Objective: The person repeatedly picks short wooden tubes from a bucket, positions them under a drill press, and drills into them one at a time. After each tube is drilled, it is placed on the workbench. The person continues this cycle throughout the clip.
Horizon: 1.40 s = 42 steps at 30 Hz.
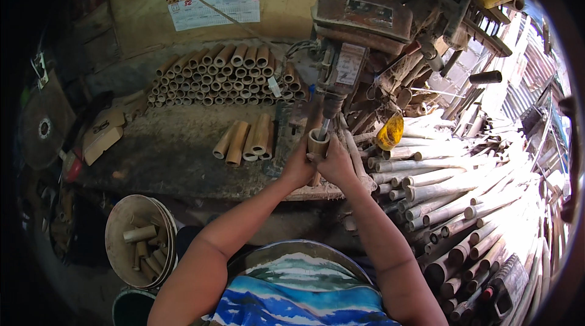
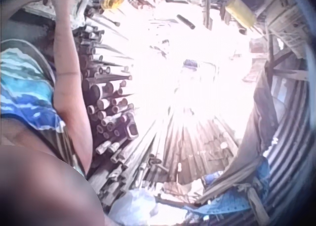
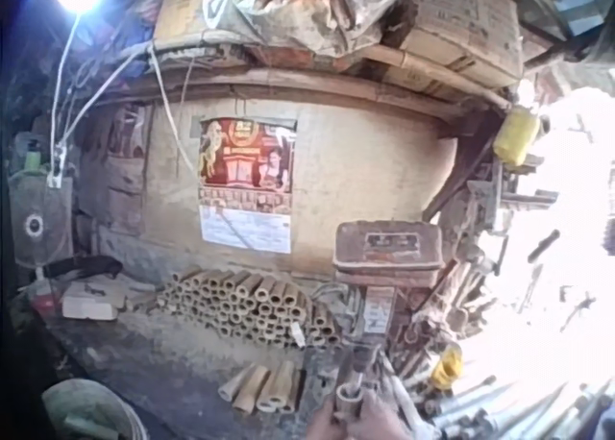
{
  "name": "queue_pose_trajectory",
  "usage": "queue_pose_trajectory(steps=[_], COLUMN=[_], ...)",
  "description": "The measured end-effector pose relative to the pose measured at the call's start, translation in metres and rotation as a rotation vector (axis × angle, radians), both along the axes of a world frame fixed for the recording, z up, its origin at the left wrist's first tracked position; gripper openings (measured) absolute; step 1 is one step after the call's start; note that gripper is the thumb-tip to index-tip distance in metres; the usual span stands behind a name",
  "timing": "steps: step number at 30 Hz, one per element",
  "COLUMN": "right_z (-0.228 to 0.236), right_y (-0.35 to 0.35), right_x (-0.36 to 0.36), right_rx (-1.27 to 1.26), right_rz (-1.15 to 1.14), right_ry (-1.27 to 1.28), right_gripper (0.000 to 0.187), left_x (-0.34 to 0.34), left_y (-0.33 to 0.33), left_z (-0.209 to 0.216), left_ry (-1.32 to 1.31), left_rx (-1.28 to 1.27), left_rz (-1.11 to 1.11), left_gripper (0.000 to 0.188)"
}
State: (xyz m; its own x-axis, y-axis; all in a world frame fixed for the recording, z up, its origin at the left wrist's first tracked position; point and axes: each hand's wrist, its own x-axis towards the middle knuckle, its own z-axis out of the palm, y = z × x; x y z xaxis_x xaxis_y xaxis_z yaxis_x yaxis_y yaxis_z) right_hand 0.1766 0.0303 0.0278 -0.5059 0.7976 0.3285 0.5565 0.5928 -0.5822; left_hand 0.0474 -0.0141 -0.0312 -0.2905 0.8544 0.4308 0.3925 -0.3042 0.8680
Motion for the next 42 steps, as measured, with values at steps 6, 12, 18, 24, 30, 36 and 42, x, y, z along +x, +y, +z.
queue_pose_trajectory(steps=[6,12,18,24,30,36,42], right_z=[-0.01,-0.011,-0.007,-0.006,-0.044,-0.071,-0.09], right_y=[0.021,0.03,-0.004,-0.012,-0.005,-0.001,-0.005], right_x=[-0.022,-0.005,0.01,0.003,0.017,0.082,0.086], right_rx=[-0.051,-0.112,-0.08,-0.079,-0.271,-1.179,-1.516], right_rz=[-0.077,-0.091,-0.105,-0.103,0.095,0.395,0.365], right_ry=[-0.07,-0.099,-0.079,-0.176,-0.202,0.491,0.796], right_gripper=[0.067,0.066,0.058,0.058,0.072,0.076,0.064], left_x=[-0.021,-0.014,-0.008,-0.023,-0.01,0.017,0.04], left_y=[0.015,0.029,0.009,0.002,-0.017,-0.059,-0.07], left_z=[-0.002,0.008,0.007,-0.011,-0.047,-0.028,-0.007], left_ry=[0.015,0.129,0.029,-0.019,0.023,0.218,0.425], left_rx=[-0.132,-0.305,-0.161,-0.183,-0.344,-0.146,0.12], left_rz=[0.049,-0.058,-0.213,-0.207,-0.204,-0.18,-0.206], left_gripper=[0.071,0.068,0.068,0.073,0.072,0.069,0.068])
